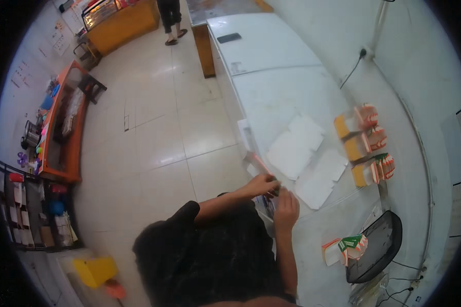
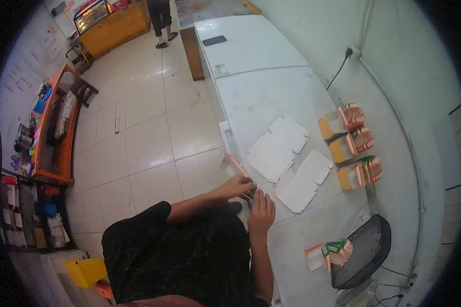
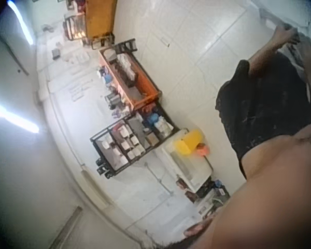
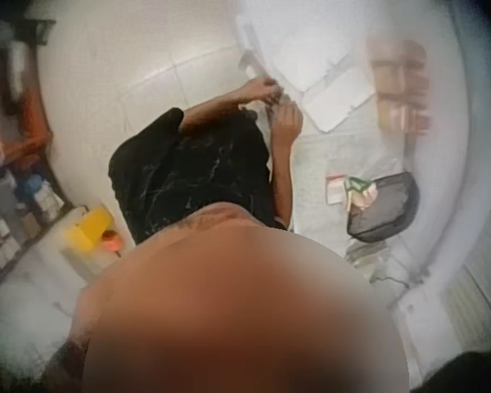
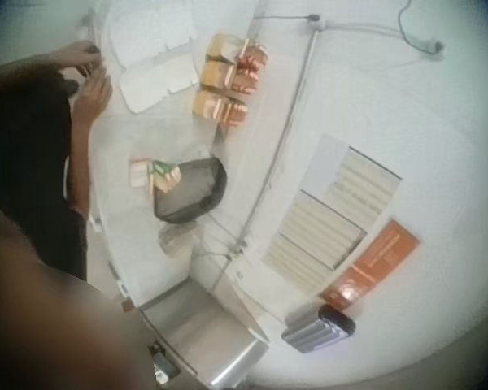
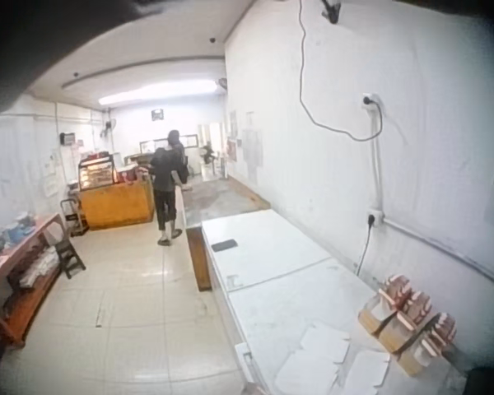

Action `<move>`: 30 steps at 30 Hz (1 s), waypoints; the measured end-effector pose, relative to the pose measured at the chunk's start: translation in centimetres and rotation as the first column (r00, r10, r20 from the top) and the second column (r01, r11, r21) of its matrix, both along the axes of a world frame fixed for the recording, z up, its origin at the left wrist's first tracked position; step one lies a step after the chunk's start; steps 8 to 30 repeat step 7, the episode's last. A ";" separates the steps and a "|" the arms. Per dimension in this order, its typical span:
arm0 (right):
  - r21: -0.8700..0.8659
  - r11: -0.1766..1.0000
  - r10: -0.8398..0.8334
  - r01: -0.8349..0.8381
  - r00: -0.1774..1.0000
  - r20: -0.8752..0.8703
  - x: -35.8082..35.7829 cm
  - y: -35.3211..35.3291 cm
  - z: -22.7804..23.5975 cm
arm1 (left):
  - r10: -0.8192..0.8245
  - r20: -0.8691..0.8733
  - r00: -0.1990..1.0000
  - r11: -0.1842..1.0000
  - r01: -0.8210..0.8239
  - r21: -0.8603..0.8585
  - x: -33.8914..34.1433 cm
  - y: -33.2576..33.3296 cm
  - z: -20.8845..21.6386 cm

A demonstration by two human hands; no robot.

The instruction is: The person assembles small rectangular boxes from flat white cardboard pieces. They fold the cardboard along pre-scored lines and secure the edges with green and orange adhesive tape. The person handles the boxes one at a time, placing the finished units into a black mesh basket on the counter.

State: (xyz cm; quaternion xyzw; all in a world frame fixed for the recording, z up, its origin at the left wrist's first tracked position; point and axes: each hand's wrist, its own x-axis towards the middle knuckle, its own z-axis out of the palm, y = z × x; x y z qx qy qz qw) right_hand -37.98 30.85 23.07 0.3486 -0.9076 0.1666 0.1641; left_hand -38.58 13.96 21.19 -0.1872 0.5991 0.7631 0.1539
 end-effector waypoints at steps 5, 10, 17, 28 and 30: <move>-0.057 0.974 -0.191 0.221 0.927 0.324 -0.5 -0.1 -0.3 | 0.011 -0.080 0.997 0.987 -0.023 -0.158 0.5 0.4 0.5; -0.053 0.955 -0.243 0.293 0.869 0.431 -0.7 -0.5 -0.1 | 0.029 -0.206 0.978 0.961 -0.084 -0.265 0.8 0.7 -1.7; -0.053 0.955 -0.243 0.293 0.869 0.431 -0.7 -0.5 -0.1 | 0.029 -0.206 0.978 0.961 -0.084 -0.265 0.8 0.7 -1.7; -0.053 0.955 -0.243 0.293 0.869 0.431 -0.7 -0.5 -0.1 | 0.029 -0.206 0.978 0.961 -0.084 -0.265 0.8 0.7 -1.7; -0.053 0.955 -0.243 0.293 0.869 0.431 -0.7 -0.5 -0.1 | 0.029 -0.206 0.978 0.961 -0.084 -0.265 0.8 0.7 -1.7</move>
